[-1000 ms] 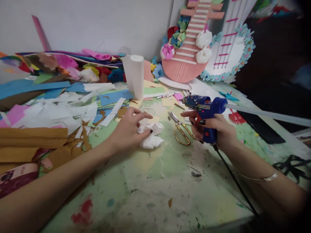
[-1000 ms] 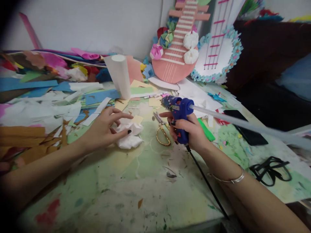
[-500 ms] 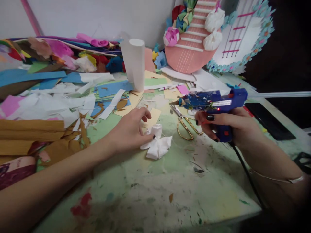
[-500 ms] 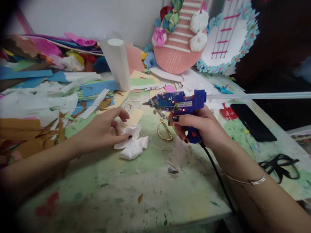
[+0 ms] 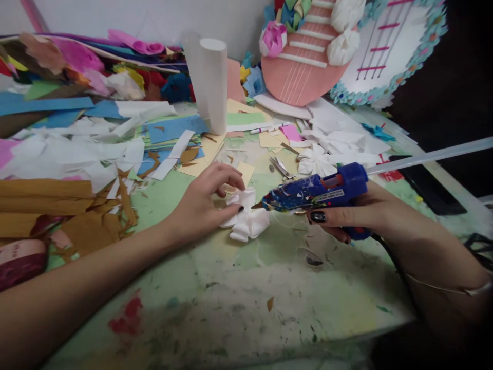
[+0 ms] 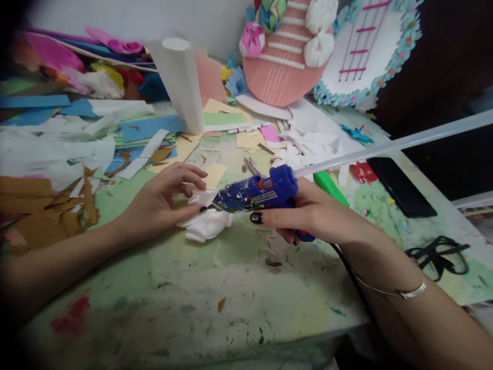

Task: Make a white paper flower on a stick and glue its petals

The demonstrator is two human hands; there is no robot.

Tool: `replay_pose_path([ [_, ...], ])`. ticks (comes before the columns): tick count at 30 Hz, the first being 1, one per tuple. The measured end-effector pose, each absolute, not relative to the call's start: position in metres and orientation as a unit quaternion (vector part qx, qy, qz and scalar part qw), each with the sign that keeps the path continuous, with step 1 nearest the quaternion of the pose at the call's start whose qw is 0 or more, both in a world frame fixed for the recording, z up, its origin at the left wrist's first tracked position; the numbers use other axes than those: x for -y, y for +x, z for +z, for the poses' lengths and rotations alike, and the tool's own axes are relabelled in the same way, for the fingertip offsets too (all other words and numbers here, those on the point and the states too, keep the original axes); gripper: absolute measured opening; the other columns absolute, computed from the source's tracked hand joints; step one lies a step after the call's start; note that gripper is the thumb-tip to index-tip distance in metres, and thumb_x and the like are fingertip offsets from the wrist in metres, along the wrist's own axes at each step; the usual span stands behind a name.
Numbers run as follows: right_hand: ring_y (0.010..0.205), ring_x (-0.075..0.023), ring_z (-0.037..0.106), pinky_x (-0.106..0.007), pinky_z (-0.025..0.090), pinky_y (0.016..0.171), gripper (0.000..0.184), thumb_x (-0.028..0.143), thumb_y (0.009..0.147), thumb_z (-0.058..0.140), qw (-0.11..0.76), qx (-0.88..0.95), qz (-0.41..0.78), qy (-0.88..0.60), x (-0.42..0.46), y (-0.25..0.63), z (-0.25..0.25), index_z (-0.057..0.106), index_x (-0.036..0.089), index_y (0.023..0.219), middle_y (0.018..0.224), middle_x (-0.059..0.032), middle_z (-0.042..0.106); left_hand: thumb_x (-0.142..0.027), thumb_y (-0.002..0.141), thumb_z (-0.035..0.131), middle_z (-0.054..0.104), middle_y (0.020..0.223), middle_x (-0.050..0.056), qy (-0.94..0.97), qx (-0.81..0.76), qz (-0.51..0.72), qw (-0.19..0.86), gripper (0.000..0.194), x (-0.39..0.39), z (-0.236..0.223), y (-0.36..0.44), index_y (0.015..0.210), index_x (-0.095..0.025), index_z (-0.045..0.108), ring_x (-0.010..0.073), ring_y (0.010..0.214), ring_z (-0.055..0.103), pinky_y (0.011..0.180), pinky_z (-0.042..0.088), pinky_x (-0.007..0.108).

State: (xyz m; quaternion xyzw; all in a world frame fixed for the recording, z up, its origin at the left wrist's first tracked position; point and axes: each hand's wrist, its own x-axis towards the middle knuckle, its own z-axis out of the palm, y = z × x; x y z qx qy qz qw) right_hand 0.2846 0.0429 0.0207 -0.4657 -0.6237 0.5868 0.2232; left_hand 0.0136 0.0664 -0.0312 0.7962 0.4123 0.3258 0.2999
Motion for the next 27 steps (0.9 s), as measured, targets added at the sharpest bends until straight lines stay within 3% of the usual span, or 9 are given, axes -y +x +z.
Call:
replay_pose_path([
  [8, 0.036, -0.0071, 0.045, -0.017, 0.032, 0.032, 0.02, 0.033, 0.074, 0.07, 0.211, 0.632, 0.577, -0.472, -0.044, 0.283, 0.017, 0.063, 0.017, 0.064, 0.042, 0.003, 0.049, -0.02, 0.072, 0.067, 0.058, 0.11, 0.008, 0.768, -0.407, 0.334, 0.364, 0.024, -0.071, -0.036, 0.013, 0.093, -0.018, 0.056, 0.0164, 0.09, 0.058, 0.079, 0.049, 0.03],
  [13, 0.035, -0.0075, 0.043, -0.018, 0.03, 0.031, 0.016, 0.033, 0.074, 0.07, 0.208, 0.624, 0.588, -0.471, -0.043, 0.278, 0.017, 0.063, 0.019, 0.068, 0.043, 0.0034, 0.049, -0.017, 0.072, 0.064, 0.059, 0.109, 0.008, 0.776, -0.408, 0.32, 0.359, 0.015, -0.071, -0.033, 0.014, 0.087, -0.017, 0.061, 0.0173, 0.096, 0.058, 0.079, 0.048, 0.028],
  [18, 0.036, -0.0079, 0.044, -0.018, 0.033, 0.032, 0.015, 0.034, 0.074, 0.07, 0.194, 0.632, 0.581, -0.475, -0.038, 0.277, 0.014, 0.066, 0.019, 0.073, 0.043, 0.0036, 0.048, -0.013, 0.071, 0.062, 0.059, 0.109, 0.007, 0.721, -0.406, 0.37, 0.423, 0.017, -0.07, -0.035, 0.014, 0.086, -0.017, 0.058, 0.015, 0.091, 0.059, 0.08, 0.05, 0.028],
  [27, 0.043, -0.0054, 0.044, -0.015, 0.035, 0.036, 0.019, 0.036, 0.075, 0.071, 0.183, 0.627, 0.582, -0.484, -0.038, 0.273, 0.012, 0.063, 0.021, 0.082, 0.053, 0.0052, 0.051, -0.015, 0.074, 0.059, 0.062, 0.104, 0.008, 0.772, -0.39, 0.355, 0.355, 0.012, -0.07, -0.037, 0.014, 0.086, -0.017, 0.062, 0.0169, 0.092, 0.06, 0.08, 0.052, 0.03],
])
